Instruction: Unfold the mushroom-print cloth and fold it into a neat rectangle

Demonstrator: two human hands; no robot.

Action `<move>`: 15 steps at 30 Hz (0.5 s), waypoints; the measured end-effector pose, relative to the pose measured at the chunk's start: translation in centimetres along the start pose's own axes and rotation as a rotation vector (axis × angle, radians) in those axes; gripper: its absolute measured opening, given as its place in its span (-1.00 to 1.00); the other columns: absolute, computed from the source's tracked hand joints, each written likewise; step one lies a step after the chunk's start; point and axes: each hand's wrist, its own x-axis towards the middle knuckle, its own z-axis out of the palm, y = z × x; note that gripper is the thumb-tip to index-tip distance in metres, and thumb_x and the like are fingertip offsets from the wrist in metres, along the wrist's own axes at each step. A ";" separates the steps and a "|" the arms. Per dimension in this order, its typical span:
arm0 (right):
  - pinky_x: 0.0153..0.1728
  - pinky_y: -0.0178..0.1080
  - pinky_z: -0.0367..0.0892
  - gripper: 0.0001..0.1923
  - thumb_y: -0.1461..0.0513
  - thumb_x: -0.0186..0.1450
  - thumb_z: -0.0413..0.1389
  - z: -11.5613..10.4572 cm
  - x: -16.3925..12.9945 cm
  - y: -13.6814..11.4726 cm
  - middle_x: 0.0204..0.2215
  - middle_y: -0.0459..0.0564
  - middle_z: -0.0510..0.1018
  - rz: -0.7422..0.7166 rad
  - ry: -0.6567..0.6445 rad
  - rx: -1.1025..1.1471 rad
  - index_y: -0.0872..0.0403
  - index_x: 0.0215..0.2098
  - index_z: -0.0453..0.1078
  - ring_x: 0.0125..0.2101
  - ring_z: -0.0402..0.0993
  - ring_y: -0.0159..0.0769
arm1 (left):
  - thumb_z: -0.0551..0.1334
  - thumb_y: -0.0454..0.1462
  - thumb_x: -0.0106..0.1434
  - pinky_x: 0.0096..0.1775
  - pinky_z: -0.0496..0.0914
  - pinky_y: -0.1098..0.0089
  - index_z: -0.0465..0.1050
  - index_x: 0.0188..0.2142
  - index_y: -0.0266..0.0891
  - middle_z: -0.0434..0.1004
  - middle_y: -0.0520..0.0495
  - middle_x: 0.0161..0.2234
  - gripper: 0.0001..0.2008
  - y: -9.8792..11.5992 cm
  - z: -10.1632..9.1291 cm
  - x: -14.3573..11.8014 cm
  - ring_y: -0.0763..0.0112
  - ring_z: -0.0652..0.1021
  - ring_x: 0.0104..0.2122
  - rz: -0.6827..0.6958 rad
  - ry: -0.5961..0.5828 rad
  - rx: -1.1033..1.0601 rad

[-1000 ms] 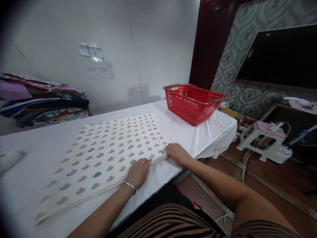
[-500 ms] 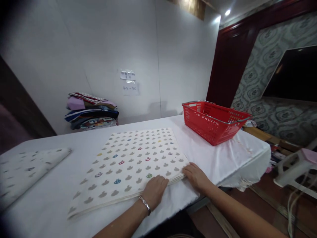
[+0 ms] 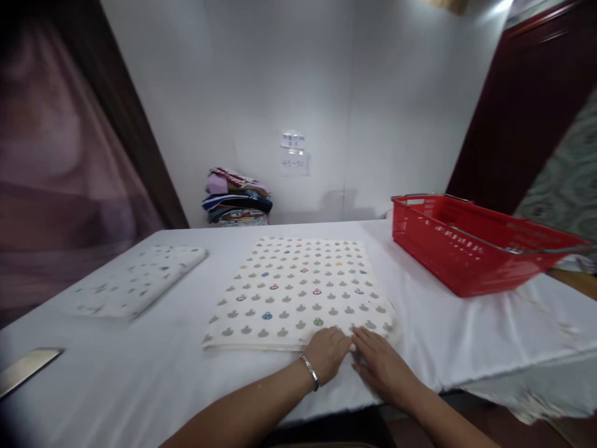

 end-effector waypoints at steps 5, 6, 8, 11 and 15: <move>-0.03 0.02 0.31 -0.54 0.23 0.27 -0.02 0.2 1.4 -0.4 0.04 0.19 0.36 -0.044 0.032 0.064 0.05 0.15 0.19 0.04 0.29 -0.06 | 0.07 -0.34 0.18 -0.38 0.32 0.30 0.25 -0.17 -0.32 0.47 -0.14 -0.34 -0.79 0.2 0.2 0.4 0.26 0.47 -0.33 -0.089 0.008 -0.024; -0.07 -0.01 0.34 -0.59 0.23 0.28 -0.04 0.2 1.6 -0.5 -0.01 0.18 0.41 -0.053 0.040 0.082 0.03 0.11 0.23 -0.02 0.35 -0.09 | 0.06 -0.32 0.20 -0.40 0.32 0.31 0.26 -0.18 -0.32 0.47 -0.14 -0.36 -0.81 0.3 0.2 0.5 0.26 0.47 -0.35 -0.105 0.010 -0.030; -0.14 -0.05 0.37 -0.65 0.23 0.30 -0.07 0.3 1.8 -0.4 -0.10 0.15 0.46 -0.070 0.048 0.090 0.02 0.03 0.32 -0.13 0.41 -0.13 | 0.03 -0.28 0.23 -0.43 0.30 0.33 0.26 -0.20 -0.30 0.48 -0.12 -0.38 -0.83 0.5 0.2 0.6 0.28 0.48 -0.37 -0.127 0.016 -0.028; -0.18 -0.10 0.36 -0.69 0.24 0.30 -0.08 0.6 1.4 0.6 -0.15 0.13 0.47 -0.116 0.022 0.049 0.04 -0.05 0.38 -0.19 0.41 -0.17 | 0.02 -0.27 0.26 -0.41 0.29 0.34 0.26 -0.21 -0.28 0.48 -0.07 -0.36 -0.85 0.9 0.0 0.3 0.31 0.47 -0.33 -0.110 0.040 0.009; -0.22 -0.15 0.36 -0.68 0.24 0.30 -0.11 0.9 0.9 1.9 -0.20 0.12 0.48 -0.179 0.048 -0.035 0.06 -0.09 0.41 -0.23 0.41 -0.19 | 0.02 -0.32 0.27 -0.35 0.26 0.33 0.25 -0.22 -0.24 0.44 0.00 -0.32 -0.90 0.6 -0.8 -1.1 0.34 0.42 -0.26 -0.057 0.094 0.083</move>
